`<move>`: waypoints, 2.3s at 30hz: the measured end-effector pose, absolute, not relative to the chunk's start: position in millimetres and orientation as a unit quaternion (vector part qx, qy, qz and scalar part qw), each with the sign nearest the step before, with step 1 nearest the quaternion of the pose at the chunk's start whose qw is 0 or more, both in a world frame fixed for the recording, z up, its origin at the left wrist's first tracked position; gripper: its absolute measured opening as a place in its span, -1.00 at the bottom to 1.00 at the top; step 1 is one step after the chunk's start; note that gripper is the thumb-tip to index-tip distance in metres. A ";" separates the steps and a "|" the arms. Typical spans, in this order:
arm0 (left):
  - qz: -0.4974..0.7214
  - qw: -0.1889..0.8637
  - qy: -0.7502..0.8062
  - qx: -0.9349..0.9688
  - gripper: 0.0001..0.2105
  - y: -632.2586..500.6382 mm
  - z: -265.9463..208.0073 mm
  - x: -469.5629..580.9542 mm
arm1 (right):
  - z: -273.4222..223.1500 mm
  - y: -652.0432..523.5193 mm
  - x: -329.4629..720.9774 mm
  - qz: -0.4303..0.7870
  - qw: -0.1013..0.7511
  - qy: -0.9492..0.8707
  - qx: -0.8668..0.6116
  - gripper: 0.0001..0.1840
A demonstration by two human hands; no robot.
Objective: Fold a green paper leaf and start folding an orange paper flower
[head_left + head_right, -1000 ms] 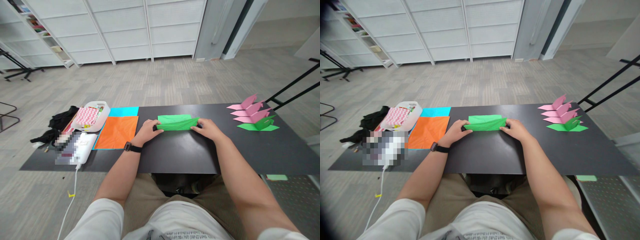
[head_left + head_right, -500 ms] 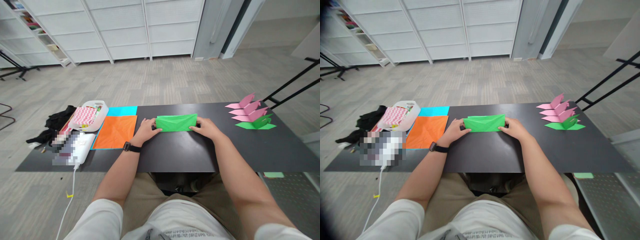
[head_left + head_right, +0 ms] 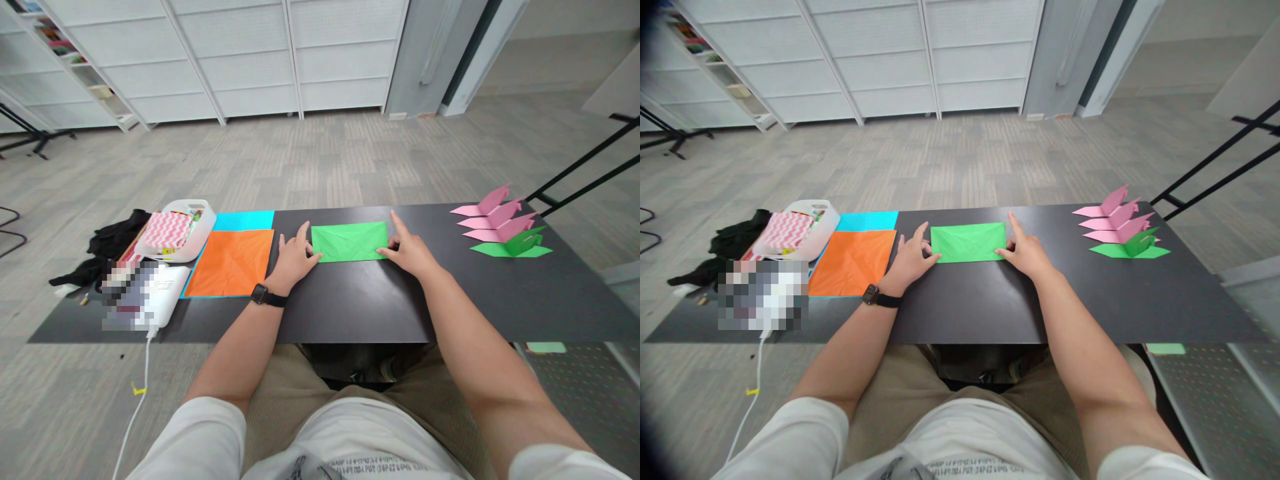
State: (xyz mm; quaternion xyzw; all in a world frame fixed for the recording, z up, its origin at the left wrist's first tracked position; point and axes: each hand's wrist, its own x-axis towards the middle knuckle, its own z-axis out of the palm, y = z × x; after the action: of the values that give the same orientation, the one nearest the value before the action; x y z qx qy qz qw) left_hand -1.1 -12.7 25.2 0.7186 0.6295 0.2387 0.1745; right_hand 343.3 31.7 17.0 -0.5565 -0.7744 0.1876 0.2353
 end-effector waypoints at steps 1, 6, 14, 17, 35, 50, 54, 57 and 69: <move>0.236 0.167 0.630 0.721 -0.08 -12.8 25.1 -0.9 | 16.7 31.7 342.9 0.187 0.239 -0.774 -0.556 0.21; 0.228 0.132 0.625 0.735 -0.10 -14.6 25.7 1.1 | 14.1 35.1 343.3 0.169 0.228 -0.807 -0.518 0.00; 0.168 0.088 0.593 0.782 -0.65 -21.5 31.8 -1.8 | 5.0 38.5 344.5 0.128 0.203 -0.837 -0.491 -0.49; 0.170 0.028 0.599 0.782 -0.81 -25.3 34.9 0.9 | 4.1 37.4 344.1 0.123 0.196 -0.844 -0.484 -0.54; 0.151 0.044 0.462 0.873 -0.62 -13.0 9.2 47.6 | 11.2 31.5 338.4 0.063 0.208 -0.829 -0.516 -0.38; 0.175 0.069 0.471 0.862 -0.65 -13.5 12.0 50.8 | 12.6 17.0 291.4 0.051 0.147 -0.878 -0.453 -0.57; 0.191 0.079 0.480 0.852 -0.66 -12.0 9.3 52.3 | 13.0 15.9 290.2 0.050 0.148 -0.874 -0.460 -0.53; 0.197 0.076 0.486 0.848 -0.68 -10.9 6.8 52.0 | 13.3 14.9 289.0 0.053 0.150 -0.872 -0.463 -0.52; 0.194 0.082 0.488 0.847 -0.65 -12.7 10.9 51.4 | 8.7 17.5 301.4 0.074 0.135 -0.867 -0.474 -0.48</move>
State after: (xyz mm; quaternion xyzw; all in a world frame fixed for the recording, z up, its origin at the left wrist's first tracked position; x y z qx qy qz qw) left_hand 51.4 -12.7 10.9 0.8467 0.4885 0.1943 0.0819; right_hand 301.4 17.5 8.7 -0.4740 -0.8669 0.0742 0.1350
